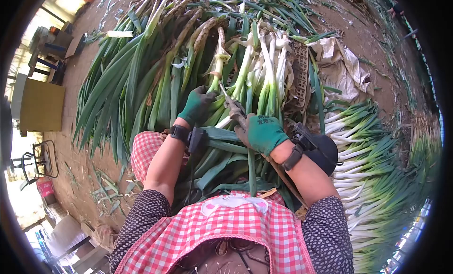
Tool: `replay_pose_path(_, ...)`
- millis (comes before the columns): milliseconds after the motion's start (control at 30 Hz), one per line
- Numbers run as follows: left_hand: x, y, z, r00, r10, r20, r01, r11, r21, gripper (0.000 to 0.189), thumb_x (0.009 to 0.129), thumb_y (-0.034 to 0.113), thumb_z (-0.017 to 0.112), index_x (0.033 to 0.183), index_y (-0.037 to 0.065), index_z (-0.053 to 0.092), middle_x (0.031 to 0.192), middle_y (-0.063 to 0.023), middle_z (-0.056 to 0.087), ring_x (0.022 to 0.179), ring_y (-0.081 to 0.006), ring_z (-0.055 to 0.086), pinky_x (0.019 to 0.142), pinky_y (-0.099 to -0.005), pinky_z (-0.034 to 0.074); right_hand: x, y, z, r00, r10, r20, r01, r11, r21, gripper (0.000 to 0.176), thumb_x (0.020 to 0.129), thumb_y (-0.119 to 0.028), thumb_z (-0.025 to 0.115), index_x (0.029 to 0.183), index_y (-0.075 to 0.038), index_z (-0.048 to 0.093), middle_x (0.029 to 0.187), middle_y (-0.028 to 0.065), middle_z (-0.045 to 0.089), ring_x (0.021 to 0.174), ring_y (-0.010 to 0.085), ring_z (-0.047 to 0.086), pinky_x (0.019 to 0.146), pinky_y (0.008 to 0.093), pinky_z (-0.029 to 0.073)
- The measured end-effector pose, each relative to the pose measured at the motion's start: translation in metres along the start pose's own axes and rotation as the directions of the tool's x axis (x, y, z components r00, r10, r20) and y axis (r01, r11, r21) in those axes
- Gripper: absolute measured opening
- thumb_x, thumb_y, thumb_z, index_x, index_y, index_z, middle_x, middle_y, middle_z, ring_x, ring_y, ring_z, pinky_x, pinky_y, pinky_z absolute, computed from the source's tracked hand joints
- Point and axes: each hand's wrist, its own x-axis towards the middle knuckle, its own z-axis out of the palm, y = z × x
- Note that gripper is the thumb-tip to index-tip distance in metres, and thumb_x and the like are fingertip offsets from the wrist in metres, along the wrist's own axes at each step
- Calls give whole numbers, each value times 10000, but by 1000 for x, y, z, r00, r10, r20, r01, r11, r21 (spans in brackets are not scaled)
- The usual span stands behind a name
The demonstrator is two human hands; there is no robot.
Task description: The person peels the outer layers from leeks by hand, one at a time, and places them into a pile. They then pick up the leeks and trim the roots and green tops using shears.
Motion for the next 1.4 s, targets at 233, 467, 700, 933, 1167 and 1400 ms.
replay_pose_path(233, 25, -47, 0, 985, 80, -155, -51, 981, 185, 393, 825, 350, 612, 894, -35, 653, 785, -278, 631, 757, -410, 635, 702, -457, 487, -10, -5, -10, 990, -114, 88, 120, 991, -67, 428, 904, -452, 568, 902, -32, 645, 783, 193, 672, 750, 375, 683, 665, 472, 534)
replay_pose_path(467, 19, -40, 4, 971, 74, -229, -33, 983, 179, 340, 864, 312, 594, 875, -24, 647, 785, -216, 621, 753, -354, 583, 693, -439, 467, -14, -18, -39, 966, -120, 229, 128, 992, -20, 362, 908, -444, 552, 981, -113, 681, 856, 191, 671, 786, 386, 675, 701, 488, 529)
replay_pose_path(700, 22, -48, 0, 954, 162, -253, -137, 984, 115, 301, 890, 249, 548, 916, -25, 668, 811, -204, 646, 760, -320, 608, 729, -398, 489, -3, -14, -26, 962, -184, 200, 204, 976, -81, 346, 905, -430, 555, 928, -108, 680, 790, 178, 664, 732, 384, 669, 653, 486, 530)
replay_pose_path(933, 42, -80, -3, 977, -4, -215, -5, 999, -38, 327, 881, 265, 554, 932, -28, 693, 821, -241, 681, 796, -346, 674, 762, -408, 517, -18, -18, -15, 986, -157, 50, 161, 982, -101, 376, 885, -390, 597, 825, -22, 644, 703, 194, 666, 674, 367, 680, 619, 461, 539)
replay_pose_path(1167, 16, -50, 0, 964, 104, -243, -57, 980, 192, 330, 911, 296, 596, 892, -27, 663, 747, -139, 653, 665, -249, 630, 624, -379, 493, -23, -30, -6, 999, -6, 39, 9, 997, -79, 397, 887, -394, 590, 828, -3, 628, 673, 204, 661, 653, 368, 680, 622, 465, 543)
replay_pose_path(1400, 21, -57, 3, 926, 129, -354, -18, 953, 301, 364, 942, 300, 534, 885, -30, 677, 772, -246, 651, 729, -348, 648, 677, -424, 493, -18, -31, -1, 999, 0, 47, 0, 1000, -8, 415, 886, -421, 587, 849, -10, 628, 686, 217, 659, 690, 386, 677, 652, 476, 542)
